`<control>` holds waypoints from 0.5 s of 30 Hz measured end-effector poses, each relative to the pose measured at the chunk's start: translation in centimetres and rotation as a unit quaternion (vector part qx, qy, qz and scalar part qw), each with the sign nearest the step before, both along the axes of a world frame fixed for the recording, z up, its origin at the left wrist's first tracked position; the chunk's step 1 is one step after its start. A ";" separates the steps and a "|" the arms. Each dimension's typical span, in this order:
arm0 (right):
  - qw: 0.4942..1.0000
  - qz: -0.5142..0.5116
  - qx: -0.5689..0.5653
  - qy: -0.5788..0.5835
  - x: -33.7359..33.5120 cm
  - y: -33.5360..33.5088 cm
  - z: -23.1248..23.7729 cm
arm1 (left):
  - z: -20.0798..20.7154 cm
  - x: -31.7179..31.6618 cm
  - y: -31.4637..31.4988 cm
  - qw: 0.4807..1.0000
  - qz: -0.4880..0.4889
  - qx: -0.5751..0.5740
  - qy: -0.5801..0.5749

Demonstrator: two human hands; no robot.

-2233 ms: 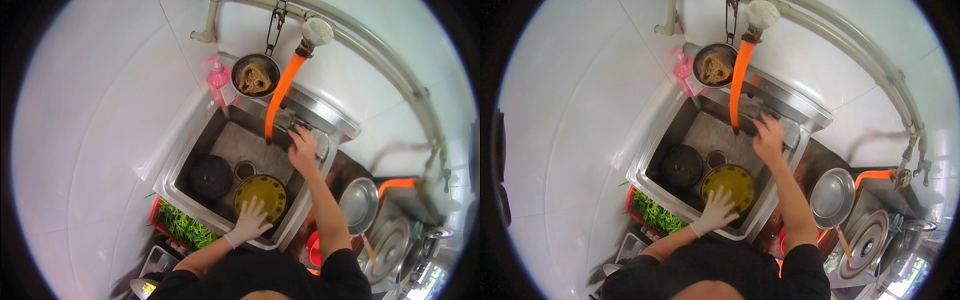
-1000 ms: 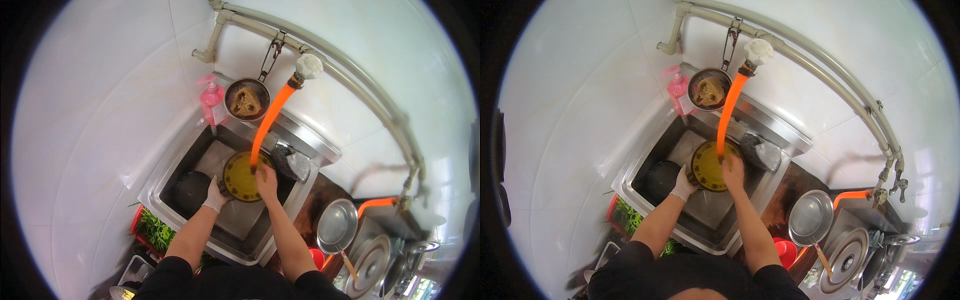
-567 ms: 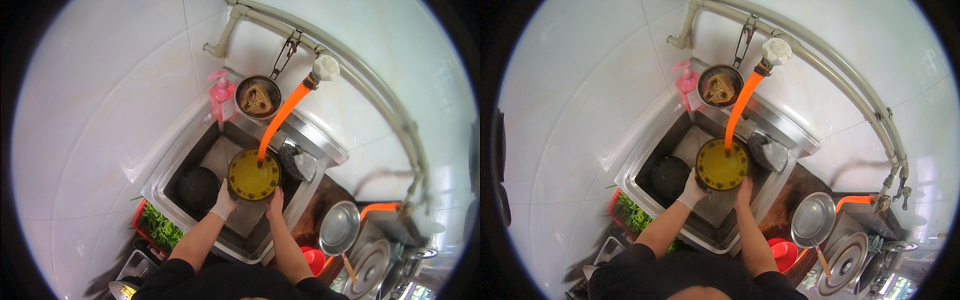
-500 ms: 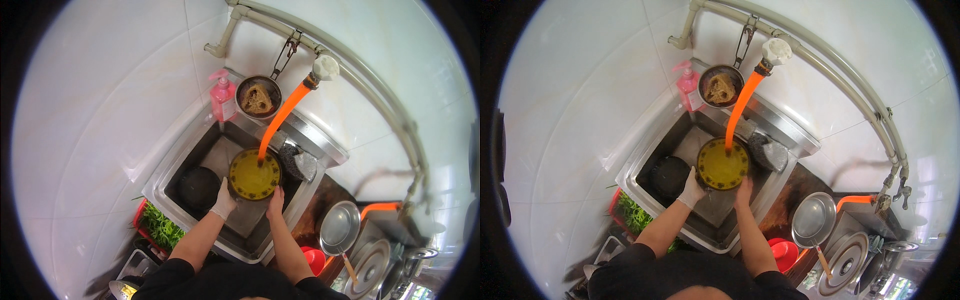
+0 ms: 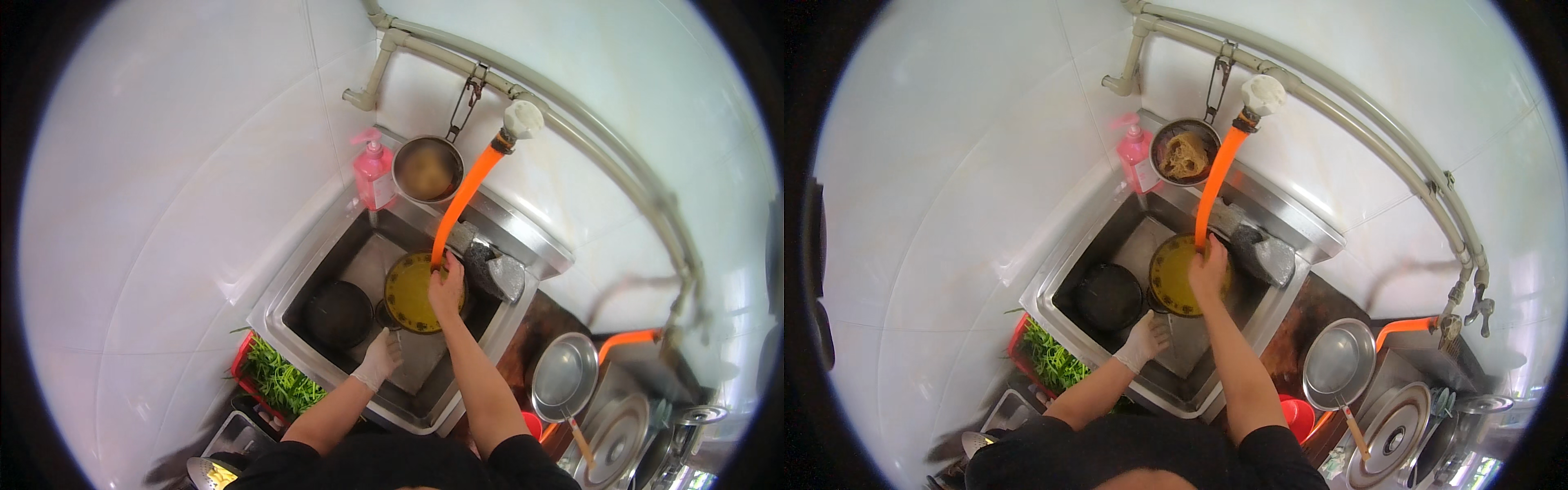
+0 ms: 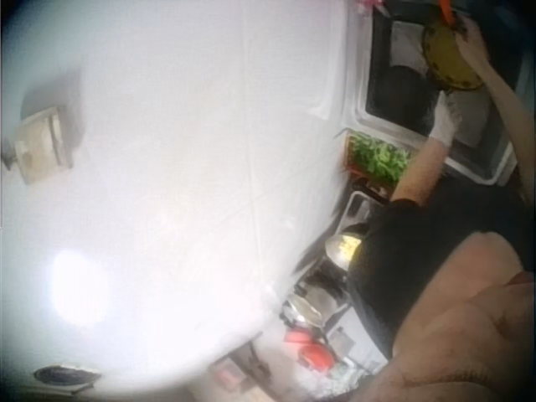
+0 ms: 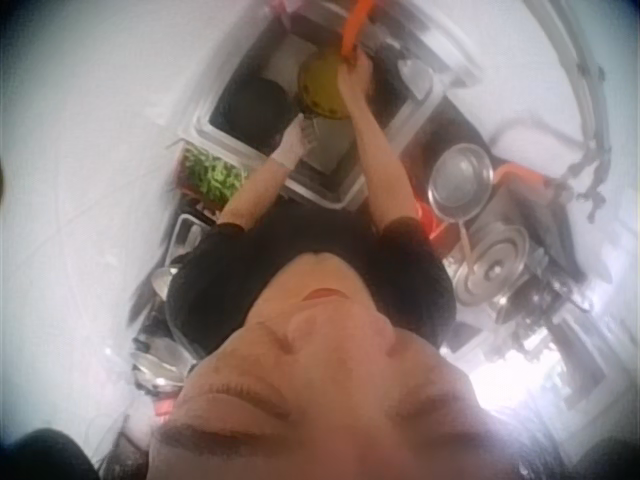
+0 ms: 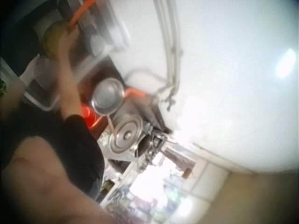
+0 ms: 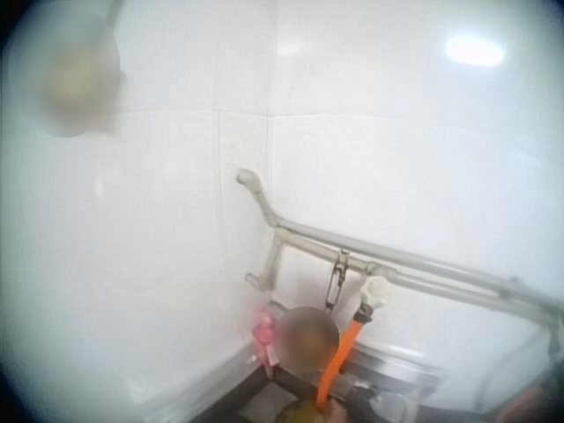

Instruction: The person washes yellow plates one by one in a commercial kitchen sink using a sponge and running water, then stacks the cleaned plates on a nearby counter. The person wears gloves and handles each plate individually, rinsing and placing them aside.

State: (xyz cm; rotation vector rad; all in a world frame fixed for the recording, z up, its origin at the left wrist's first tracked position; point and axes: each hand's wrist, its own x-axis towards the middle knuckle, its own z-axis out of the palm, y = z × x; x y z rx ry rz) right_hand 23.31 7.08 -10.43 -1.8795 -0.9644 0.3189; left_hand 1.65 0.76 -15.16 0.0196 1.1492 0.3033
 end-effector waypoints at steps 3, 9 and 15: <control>1.000 0.006 0.023 -0.010 1.1 -0.2 0.0 | -0.4 -1.4 -0.7 0.998 -0.018 0.018 -0.049; 0.998 0.043 -0.024 0.034 7.8 5.1 -0.9 | -0.8 -3.4 -0.7 0.998 -0.028 0.041 -0.034; 0.931 0.214 -0.243 -0.171 13.2 11.6 -2.9 | -0.1 -3.6 -0.3 0.997 -0.040 0.058 -0.039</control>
